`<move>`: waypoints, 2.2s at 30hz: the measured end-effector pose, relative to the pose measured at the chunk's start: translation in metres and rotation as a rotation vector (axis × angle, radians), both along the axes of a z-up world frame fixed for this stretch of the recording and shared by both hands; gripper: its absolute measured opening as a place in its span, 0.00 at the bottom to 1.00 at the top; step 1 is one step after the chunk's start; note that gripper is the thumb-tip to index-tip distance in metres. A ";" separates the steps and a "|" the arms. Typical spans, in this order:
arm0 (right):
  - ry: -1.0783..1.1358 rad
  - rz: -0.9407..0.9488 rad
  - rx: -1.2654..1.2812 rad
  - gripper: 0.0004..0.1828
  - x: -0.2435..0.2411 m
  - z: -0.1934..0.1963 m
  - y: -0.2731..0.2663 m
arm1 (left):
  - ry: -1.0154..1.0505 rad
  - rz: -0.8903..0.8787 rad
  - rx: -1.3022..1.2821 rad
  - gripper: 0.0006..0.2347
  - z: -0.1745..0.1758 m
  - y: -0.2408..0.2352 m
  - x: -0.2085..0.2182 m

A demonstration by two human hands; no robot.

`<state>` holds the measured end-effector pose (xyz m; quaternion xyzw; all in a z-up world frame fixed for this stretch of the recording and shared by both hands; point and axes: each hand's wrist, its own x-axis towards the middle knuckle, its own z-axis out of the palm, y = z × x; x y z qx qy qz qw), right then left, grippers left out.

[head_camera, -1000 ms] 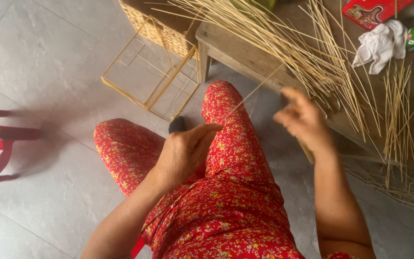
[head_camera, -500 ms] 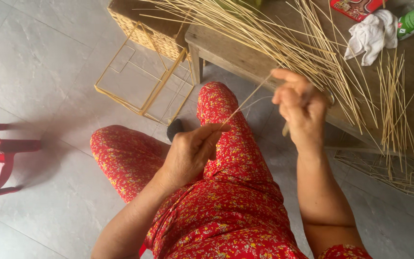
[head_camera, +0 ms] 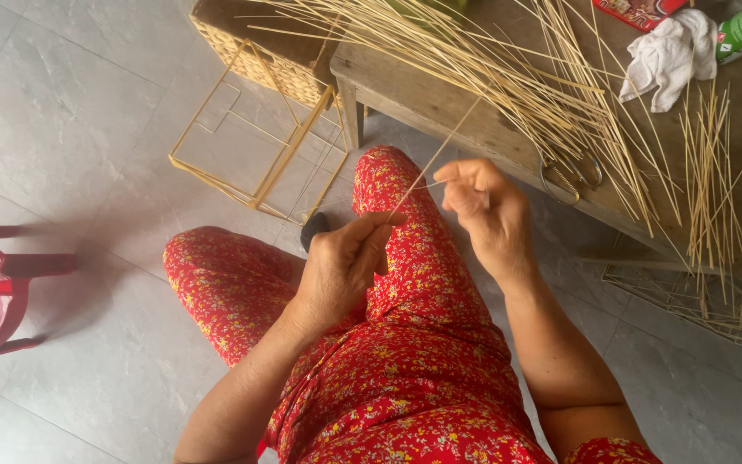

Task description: The person sits on a low stool and repeatedly picks up thin bamboo sticks, sharpens one end with a small knife, and places the sticks into a metal frame. The person also gathers and aligns bundles of sticks and uses scissors to trim them.

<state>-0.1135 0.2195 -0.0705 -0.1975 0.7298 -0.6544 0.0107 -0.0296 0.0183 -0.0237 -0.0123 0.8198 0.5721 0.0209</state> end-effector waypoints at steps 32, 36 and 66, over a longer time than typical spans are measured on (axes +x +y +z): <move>0.003 0.169 -0.028 0.10 0.014 -0.020 -0.022 | -0.031 0.078 0.209 0.11 -0.018 0.001 -0.013; 0.015 0.218 -0.065 0.10 0.027 -0.019 -0.019 | 0.178 0.015 0.164 0.10 -0.022 0.005 -0.012; -0.033 -0.513 0.843 0.07 -0.185 -0.130 0.053 | 0.552 -0.003 -0.800 0.11 -0.018 -0.018 -0.099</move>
